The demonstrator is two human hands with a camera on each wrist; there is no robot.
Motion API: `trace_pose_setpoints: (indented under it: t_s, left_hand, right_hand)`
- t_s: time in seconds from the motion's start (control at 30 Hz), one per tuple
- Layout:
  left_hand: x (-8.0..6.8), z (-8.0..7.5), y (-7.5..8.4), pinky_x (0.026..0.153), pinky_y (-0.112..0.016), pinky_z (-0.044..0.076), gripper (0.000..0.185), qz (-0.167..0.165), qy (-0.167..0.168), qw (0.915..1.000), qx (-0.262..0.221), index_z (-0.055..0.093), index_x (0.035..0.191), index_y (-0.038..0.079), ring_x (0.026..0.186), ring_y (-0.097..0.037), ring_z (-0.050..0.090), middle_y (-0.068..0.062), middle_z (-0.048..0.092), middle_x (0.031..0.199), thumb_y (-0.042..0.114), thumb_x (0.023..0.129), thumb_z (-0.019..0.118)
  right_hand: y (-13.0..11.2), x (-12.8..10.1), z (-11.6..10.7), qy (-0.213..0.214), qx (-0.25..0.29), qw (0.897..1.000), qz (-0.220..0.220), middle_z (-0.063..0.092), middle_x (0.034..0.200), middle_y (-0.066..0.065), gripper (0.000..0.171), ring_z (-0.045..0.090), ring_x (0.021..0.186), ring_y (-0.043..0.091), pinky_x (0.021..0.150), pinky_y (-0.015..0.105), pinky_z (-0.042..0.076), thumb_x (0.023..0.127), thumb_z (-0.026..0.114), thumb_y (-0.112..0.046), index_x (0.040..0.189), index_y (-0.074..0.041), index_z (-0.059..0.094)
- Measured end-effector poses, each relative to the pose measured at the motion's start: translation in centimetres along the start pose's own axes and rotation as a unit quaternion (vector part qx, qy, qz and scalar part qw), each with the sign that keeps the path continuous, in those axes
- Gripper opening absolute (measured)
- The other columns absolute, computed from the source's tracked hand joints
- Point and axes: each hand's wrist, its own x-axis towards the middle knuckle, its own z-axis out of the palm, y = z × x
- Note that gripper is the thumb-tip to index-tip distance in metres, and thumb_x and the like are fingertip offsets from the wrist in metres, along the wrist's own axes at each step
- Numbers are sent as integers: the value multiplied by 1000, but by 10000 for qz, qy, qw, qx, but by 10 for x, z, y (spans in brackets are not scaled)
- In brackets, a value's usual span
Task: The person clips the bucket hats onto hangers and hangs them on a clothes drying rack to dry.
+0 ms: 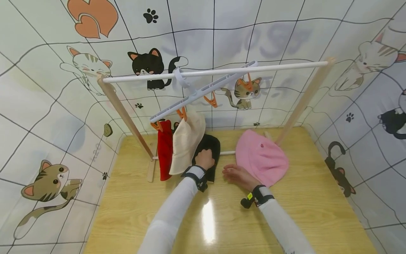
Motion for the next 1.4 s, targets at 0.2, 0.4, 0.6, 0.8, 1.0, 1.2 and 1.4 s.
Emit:
trace_pose_setpoints:
  t_s: [0.2,0.4,0.6,0.8,1.0,1.2,1.4]
  left_hand:
    - [7,10,0,70,-48,53,45,-159,-4,9997,206,58,124,6,94,-36,63,-18,59,113,25,85,71]
    - [7,18,3,73,-48,52,63,-27,-77,9992,390,47,138,10,99,-37,61,-19,59,118,34,85,72]
    - [2,22,0,74,-48,51,65,100,-309,9978,585,47,138,12,98,-37,62,-19,60,117,41,85,72]
    - [-5,22,-3,74,-47,51,56,175,-758,9933,856,57,130,12,99,-34,62,-17,62,116,45,86,69]
    - [-9,22,-4,74,-47,52,53,212,-983,9907,921,61,129,16,102,-34,62,-14,64,117,42,85,71]
    - [-13,27,-5,74,-48,52,51,206,-993,9907,903,63,125,15,103,-39,59,-17,63,117,38,81,74]
    - [-23,29,-2,73,-47,52,58,229,-843,9904,1074,62,123,10,98,-41,58,-22,62,111,32,74,80]
  right_hand:
    - [0,-1,2,-26,42,10000,-10,60,119,19,35,59,107,30,90,41,47,101,46,-7,130,11,42]
    - [1,-3,4,-24,199,9998,29,59,120,21,34,60,104,29,86,38,48,101,46,-6,129,12,43]
    - [5,-3,4,-57,307,9995,58,60,120,21,23,61,105,28,86,37,49,101,46,-5,121,1,54]
    - [7,-3,5,-133,405,9991,19,62,117,18,22,61,103,26,84,34,49,101,47,-5,121,1,55]
    - [11,-1,5,-162,377,9992,21,62,118,18,25,61,103,25,84,33,49,101,46,-6,123,3,53]
    - [11,-2,6,-98,396,9991,94,64,113,12,25,61,103,25,83,32,49,100,48,-6,123,3,53]
    - [11,-2,6,-156,413,9990,95,64,113,14,32,61,102,25,83,32,49,100,49,-7,127,10,47]
